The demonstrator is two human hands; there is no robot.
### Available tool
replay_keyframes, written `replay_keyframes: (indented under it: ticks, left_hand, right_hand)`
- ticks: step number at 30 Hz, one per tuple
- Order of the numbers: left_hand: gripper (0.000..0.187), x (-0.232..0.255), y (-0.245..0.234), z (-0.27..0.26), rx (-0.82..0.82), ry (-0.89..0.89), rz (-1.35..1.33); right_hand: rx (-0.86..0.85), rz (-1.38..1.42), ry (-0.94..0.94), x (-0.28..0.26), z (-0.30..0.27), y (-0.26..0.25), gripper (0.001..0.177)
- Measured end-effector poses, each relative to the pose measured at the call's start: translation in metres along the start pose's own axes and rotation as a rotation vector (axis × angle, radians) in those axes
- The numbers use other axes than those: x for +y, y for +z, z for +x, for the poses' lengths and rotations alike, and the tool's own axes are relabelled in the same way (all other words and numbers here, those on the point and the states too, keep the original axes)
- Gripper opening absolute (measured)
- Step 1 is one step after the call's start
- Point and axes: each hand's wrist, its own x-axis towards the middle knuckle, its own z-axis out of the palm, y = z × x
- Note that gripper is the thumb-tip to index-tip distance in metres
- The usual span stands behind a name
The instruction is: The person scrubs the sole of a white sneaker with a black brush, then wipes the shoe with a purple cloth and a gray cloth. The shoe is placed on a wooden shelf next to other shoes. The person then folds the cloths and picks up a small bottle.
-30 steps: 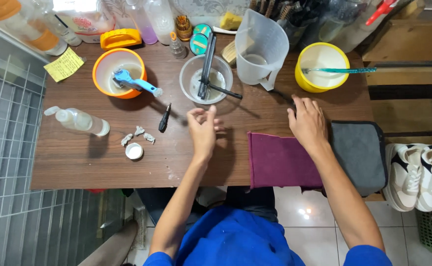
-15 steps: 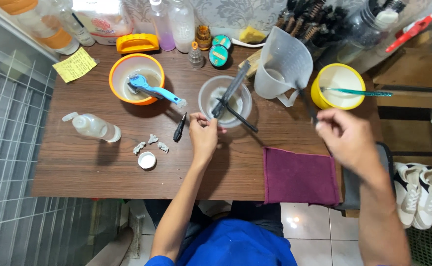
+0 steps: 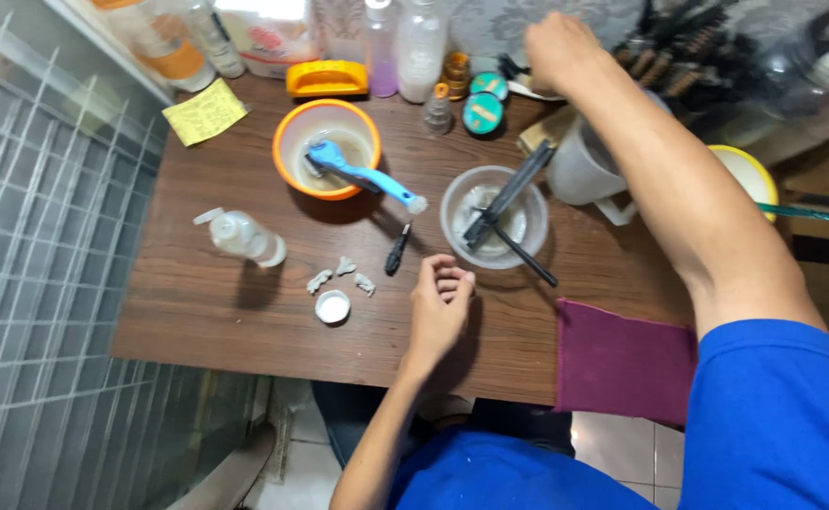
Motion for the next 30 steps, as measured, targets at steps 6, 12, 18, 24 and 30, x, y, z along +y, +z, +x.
replay_keyframes:
  ticks: [6,12,18,24,30]
  left_hand:
    - [0.037,-0.007,0.002,-0.008,-0.003,0.165,0.098]
    - [0.050,0.007,-0.014,-0.022,-0.066,0.288,0.290]
    - [0.013,0.020,-0.073,-0.058,0.137,0.413,0.364]
    - [0.007,0.031,-0.151,-0.047,0.692,0.608,0.538]
    - [0.028,0.011,-0.188,-0.014,0.463,0.452,0.820]
  right_hand:
    - [-0.187,-0.222,0.125,0.001,0.029,0.062,0.032]
    - [-0.180,-0.322,0.148,-0.004,0.021,0.054,0.032]
    - [0.066,-0.463,0.123,-0.043,-0.138,-0.067,0.018]
    - [0.220,0.623,-0.349,-0.225,-0.255,-0.119,0.014]
    - [0.146,0.675,-0.376,-0.323,-0.214,-0.022,0.036]
